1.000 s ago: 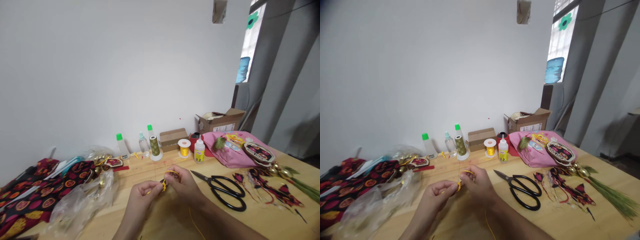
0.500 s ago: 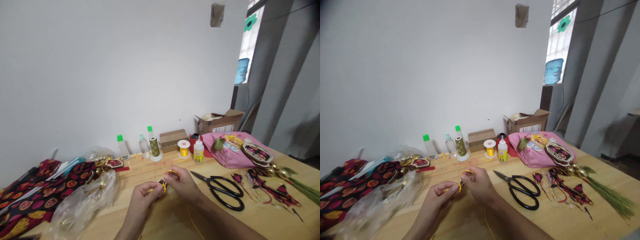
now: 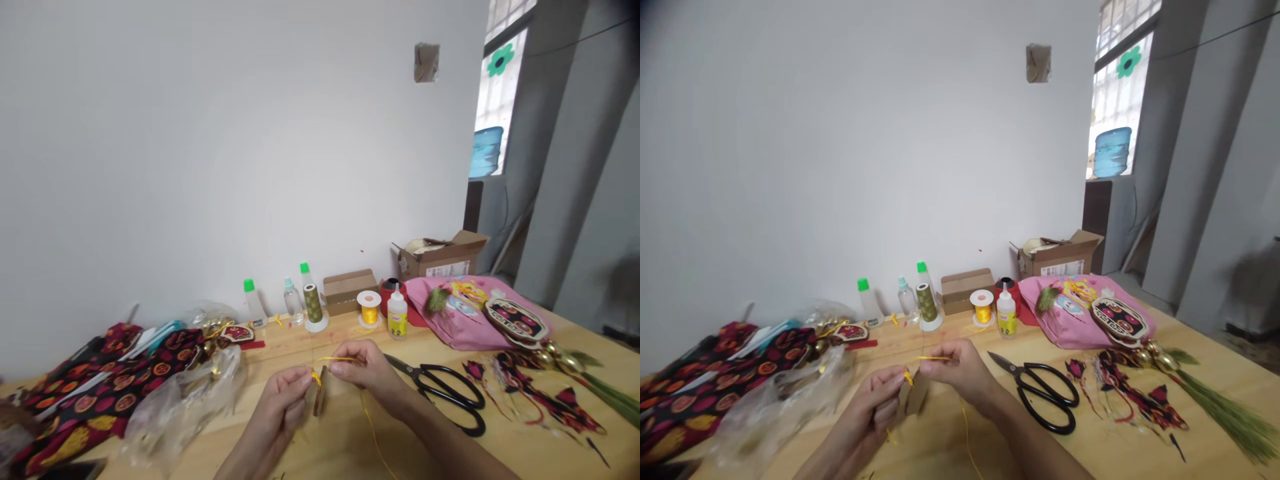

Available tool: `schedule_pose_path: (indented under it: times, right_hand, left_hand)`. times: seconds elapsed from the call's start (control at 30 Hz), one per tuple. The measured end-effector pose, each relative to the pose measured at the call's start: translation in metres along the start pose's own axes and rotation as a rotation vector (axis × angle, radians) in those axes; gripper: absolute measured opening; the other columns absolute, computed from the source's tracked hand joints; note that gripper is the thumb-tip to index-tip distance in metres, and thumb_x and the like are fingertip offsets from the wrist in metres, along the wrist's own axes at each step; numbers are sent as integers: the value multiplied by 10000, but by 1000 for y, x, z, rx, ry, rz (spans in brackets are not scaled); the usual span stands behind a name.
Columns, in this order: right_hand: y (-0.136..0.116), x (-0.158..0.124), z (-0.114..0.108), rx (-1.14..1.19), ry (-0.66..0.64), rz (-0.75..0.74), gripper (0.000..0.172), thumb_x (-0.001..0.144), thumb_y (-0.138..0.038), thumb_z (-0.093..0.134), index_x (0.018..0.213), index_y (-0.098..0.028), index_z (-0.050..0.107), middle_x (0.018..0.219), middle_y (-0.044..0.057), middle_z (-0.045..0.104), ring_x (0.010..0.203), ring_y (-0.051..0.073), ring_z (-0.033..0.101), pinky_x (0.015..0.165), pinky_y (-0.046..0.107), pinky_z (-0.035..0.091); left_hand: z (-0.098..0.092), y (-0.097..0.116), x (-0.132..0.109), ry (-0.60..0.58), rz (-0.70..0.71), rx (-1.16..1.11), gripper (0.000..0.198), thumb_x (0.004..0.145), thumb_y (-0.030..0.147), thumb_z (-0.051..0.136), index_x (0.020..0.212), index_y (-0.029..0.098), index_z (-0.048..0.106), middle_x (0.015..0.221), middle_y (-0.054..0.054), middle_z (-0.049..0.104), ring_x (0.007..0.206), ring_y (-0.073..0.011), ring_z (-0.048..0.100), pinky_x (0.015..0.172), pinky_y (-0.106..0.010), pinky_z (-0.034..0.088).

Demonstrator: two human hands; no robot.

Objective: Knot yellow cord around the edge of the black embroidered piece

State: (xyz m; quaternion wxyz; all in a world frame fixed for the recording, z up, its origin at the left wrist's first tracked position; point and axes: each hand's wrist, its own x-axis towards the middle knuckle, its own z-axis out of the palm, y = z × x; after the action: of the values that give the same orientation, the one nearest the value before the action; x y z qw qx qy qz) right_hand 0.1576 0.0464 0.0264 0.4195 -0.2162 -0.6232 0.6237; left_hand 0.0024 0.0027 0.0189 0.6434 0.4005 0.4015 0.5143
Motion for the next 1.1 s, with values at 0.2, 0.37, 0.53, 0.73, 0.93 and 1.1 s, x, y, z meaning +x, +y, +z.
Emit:
schedule_pose_path:
  times: [0.2,0.37,0.53,0.73,0.93,1.1]
  right_hand:
    - [13,1,5,-309,-63,-96,458,521,-271,667,955,-178,557,463,-93,328,430,42,272,406,160,218]
    - [8,-3,7,-646,53,-335,170,652,-283,556,793,-199,601,494,-54,450,463,73,393,483,191,303]
    - [9,-4,6,-716,60,-427,141,704,-266,506,812,-212,579,697,10,595,632,124,510,598,214,361]
    - [31,-4,6,-682,26,-311,189,651,-240,547,837,-232,576,693,-2,609,634,145,538,598,236,388]
    - [30,-7,1,-708,-59,-220,544,529,-138,594,1045,-276,492,636,-23,571,569,145,508,550,243,392]
    - [18,-4,-7,-436,-209,-158,198,543,-153,612,726,-213,655,709,7,604,679,160,533,614,240,399]
  left_hand:
    - [14,9,-4,85,59,70,207,611,295,613,663,96,590,344,118,219,301,13,66,305,-132,49]
    - [24,1,-15,374,158,245,355,531,408,636,693,92,619,280,120,243,263,6,98,297,-141,38]
    - [31,-20,-23,633,237,203,406,469,435,660,712,112,620,260,124,252,257,-10,146,306,-141,76]
    - [34,-35,-27,619,284,81,329,463,385,683,644,114,640,431,17,572,396,-93,463,421,-181,333]
    - [28,-44,-31,619,256,12,306,482,398,667,594,116,627,434,6,598,416,-123,503,474,-216,368]
    - [27,-40,-34,552,199,24,349,464,422,665,606,105,637,489,-12,626,450,-134,519,488,-220,366]
